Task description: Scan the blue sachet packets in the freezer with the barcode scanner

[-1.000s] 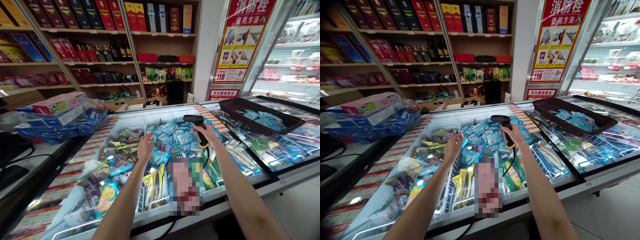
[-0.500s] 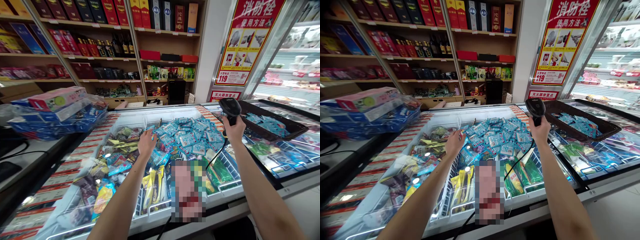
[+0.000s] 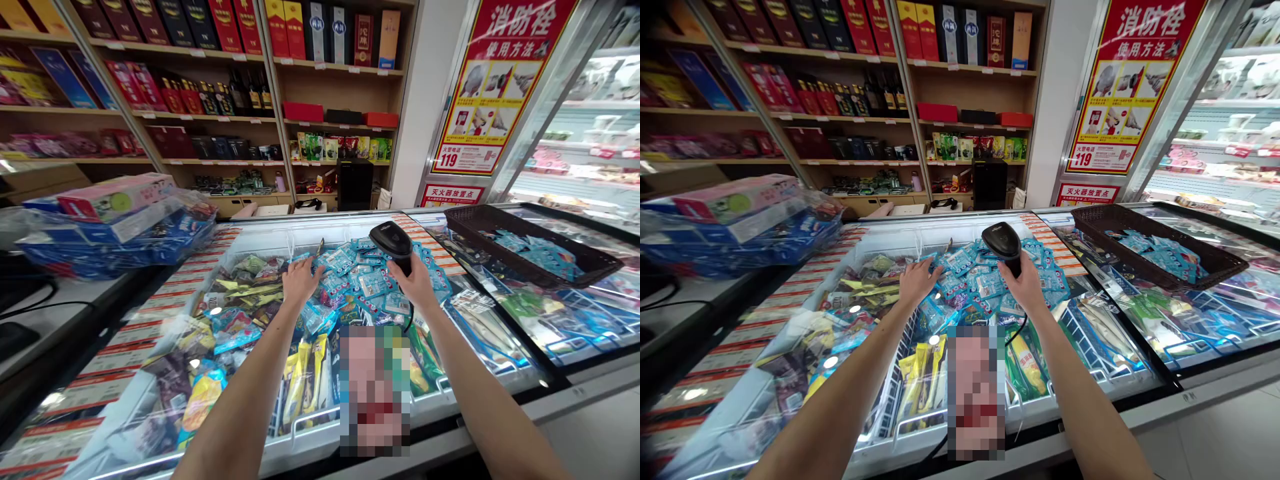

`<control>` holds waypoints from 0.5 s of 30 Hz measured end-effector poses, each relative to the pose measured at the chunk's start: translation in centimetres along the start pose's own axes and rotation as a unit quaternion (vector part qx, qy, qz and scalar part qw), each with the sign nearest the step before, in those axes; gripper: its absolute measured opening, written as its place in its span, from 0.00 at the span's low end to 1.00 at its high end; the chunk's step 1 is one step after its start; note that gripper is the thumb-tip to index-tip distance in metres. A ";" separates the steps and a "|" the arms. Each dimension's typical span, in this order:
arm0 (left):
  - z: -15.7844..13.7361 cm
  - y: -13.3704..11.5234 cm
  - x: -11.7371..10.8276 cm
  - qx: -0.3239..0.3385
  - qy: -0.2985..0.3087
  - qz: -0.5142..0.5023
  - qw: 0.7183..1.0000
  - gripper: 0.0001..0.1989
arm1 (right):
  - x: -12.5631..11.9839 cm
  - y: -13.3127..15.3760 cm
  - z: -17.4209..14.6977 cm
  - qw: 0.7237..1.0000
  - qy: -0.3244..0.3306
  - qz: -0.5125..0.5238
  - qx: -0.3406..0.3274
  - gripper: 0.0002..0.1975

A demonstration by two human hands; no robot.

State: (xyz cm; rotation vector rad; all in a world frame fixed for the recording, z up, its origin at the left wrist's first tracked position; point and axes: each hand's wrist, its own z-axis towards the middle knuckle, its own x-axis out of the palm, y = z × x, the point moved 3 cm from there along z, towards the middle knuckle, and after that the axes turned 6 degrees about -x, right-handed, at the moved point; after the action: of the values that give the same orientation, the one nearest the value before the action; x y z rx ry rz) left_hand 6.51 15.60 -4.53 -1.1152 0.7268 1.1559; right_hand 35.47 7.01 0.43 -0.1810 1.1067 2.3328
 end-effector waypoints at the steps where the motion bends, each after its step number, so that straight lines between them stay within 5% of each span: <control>1: 0.1 0.0 0.1 0.005 0.002 0.006 1.000 0.30 | 0.2 0.0 0.0 1.000 0.012 -0.014 0.006 0.19; 8: 0.7 1.1 0.1 -0.046 -0.012 -0.023 0.999 0.36 | 1.9 0.7 0.0 0.997 0.059 -0.047 0.012 0.13; 15: -1.0 3.5 -0.6 -0.091 -0.111 -0.284 0.948 0.22 | 3.4 0.5 -0.8 0.996 0.067 -0.046 0.047 0.13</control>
State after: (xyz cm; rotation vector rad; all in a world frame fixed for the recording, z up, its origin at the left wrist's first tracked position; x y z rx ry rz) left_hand 3.07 14.48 -5.40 -1.2185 0.1008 0.8391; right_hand 32.20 7.55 -0.92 -0.3498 1.2441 2.2092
